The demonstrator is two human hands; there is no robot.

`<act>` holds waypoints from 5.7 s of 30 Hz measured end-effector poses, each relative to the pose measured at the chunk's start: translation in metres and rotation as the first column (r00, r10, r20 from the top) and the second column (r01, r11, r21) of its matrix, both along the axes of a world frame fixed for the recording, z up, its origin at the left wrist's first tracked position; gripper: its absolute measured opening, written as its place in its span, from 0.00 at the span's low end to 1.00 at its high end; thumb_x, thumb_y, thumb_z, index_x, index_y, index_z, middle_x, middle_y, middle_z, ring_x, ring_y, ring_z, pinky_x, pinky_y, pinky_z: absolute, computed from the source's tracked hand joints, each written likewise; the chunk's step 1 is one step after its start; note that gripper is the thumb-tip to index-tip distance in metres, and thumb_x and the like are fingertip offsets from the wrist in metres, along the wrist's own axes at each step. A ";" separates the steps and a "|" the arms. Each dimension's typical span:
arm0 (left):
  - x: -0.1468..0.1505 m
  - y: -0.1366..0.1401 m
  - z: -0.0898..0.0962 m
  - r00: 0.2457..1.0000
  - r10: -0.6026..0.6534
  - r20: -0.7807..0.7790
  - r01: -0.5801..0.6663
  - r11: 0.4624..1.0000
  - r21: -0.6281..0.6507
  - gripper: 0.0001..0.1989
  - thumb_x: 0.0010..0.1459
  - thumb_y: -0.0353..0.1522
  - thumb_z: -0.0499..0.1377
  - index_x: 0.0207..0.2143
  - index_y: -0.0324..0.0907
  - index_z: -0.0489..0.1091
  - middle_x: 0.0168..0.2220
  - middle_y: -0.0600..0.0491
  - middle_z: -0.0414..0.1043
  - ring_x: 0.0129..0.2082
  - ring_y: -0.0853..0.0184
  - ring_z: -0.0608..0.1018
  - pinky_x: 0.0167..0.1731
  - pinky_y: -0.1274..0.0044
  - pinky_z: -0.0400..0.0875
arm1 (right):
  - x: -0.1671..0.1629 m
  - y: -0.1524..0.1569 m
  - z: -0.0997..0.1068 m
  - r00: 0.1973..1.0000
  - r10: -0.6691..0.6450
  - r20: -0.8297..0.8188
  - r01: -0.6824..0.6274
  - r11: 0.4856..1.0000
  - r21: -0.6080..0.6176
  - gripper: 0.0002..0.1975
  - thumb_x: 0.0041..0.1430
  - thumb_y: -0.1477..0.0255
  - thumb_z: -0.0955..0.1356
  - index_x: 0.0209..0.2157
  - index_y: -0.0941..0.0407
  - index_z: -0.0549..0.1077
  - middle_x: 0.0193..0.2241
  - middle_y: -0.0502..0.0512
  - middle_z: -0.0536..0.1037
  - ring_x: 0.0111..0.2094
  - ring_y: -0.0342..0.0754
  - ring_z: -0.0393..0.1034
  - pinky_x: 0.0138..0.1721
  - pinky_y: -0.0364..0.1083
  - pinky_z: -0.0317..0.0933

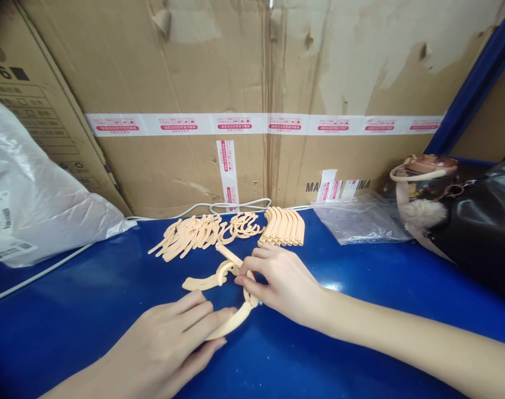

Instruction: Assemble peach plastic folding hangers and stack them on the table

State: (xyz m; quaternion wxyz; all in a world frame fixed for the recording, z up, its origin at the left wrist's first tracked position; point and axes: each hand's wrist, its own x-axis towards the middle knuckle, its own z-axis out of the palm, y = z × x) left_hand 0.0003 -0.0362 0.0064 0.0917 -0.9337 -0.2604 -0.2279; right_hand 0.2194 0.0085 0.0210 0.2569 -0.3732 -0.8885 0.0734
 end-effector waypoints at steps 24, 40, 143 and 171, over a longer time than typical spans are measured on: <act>-0.011 0.018 0.004 0.966 0.207 -0.158 -0.234 0.955 -0.182 0.16 0.64 0.28 0.49 0.52 0.40 0.67 0.53 0.47 0.71 0.51 0.60 0.75 0.48 0.66 0.73 | 0.033 0.024 0.010 0.797 -0.089 0.598 -0.062 0.972 0.227 0.07 0.59 0.80 0.66 0.28 0.57 0.68 0.26 0.50 0.72 0.23 0.43 0.65 0.23 0.43 0.46; -0.024 0.020 0.005 0.975 0.204 0.094 -0.202 0.979 -0.026 0.20 0.60 0.20 0.44 0.52 0.42 0.61 0.43 0.50 0.76 0.41 0.65 0.78 0.41 0.72 0.75 | -0.001 -0.014 -0.001 0.836 0.149 0.529 -0.346 0.890 0.297 0.11 0.68 0.73 0.58 0.34 0.58 0.68 0.25 0.52 0.71 0.24 0.46 0.63 0.28 0.47 0.57; -0.014 0.010 0.008 0.996 0.086 -0.027 -0.089 0.887 -0.453 0.08 0.61 0.33 0.57 0.42 0.46 0.61 0.49 0.52 0.69 0.52 0.58 0.68 0.51 0.64 0.66 | 0.016 0.028 -0.007 0.991 -0.085 0.106 0.074 0.991 0.111 0.08 0.62 0.73 0.63 0.40 0.56 0.72 0.30 0.51 0.77 0.33 0.47 0.71 0.39 0.48 0.57; -0.013 0.008 0.013 0.979 -0.193 0.064 0.200 0.860 -0.469 0.17 0.56 0.14 0.47 0.30 0.44 0.66 0.42 0.59 0.74 0.47 0.71 0.72 0.56 0.74 0.55 | -0.034 0.045 -0.003 0.964 0.201 0.174 -0.205 0.979 0.005 0.09 0.64 0.70 0.64 0.36 0.58 0.75 0.37 0.55 0.72 0.35 0.45 0.69 0.34 0.43 0.62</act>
